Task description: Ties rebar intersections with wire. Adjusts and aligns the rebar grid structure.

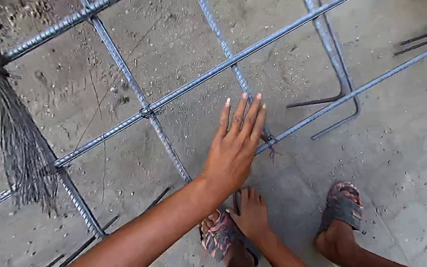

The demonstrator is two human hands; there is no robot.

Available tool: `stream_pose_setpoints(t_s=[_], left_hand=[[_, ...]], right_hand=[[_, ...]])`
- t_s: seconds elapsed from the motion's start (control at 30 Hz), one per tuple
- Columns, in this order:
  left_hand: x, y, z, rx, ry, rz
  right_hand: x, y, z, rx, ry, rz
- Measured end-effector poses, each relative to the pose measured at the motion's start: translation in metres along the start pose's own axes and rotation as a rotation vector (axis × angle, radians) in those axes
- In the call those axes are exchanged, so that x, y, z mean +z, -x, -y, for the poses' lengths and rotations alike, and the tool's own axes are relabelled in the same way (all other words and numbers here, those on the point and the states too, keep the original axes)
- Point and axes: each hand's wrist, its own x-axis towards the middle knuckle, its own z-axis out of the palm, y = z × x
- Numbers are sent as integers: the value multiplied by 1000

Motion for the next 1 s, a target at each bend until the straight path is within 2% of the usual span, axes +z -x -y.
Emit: stream_pose_setpoints(t_s=[0.2,0.33,0.47,0.53,0.6,0.67,0.73,0.8,0.9,1.0], left_hand=[[-7,-3,-3,134,-104,74],[-13,-5,-10,136,-209,131],[-16,-7,-10,152,-270,131],[-15,-9,-11,157,-274,146],[-15,-6,-11,151,-254,161],[-17,-6,-10,152,-226,149],[-19,-6,-11,154,-222,131],[-22,-4,-14,146,-228,149],[-24,-4,-14,142,-264,126],[-28,-3,-16,140,-255,141]], right_hand=[[20,-8,-1,-39,14,-116],[12,-1,2,-8,6,-73],[-9,-1,-5,64,-132,5],[-17,1,-7,25,-167,-67],[-24,-1,-9,-62,-278,-216],[-29,-10,-16,-138,-615,-344],[-39,-9,-19,-17,-1121,-199],[-43,3,-22,142,-1450,89],[-27,32,-22,87,-1522,448],[-4,54,-18,59,-1509,599]])
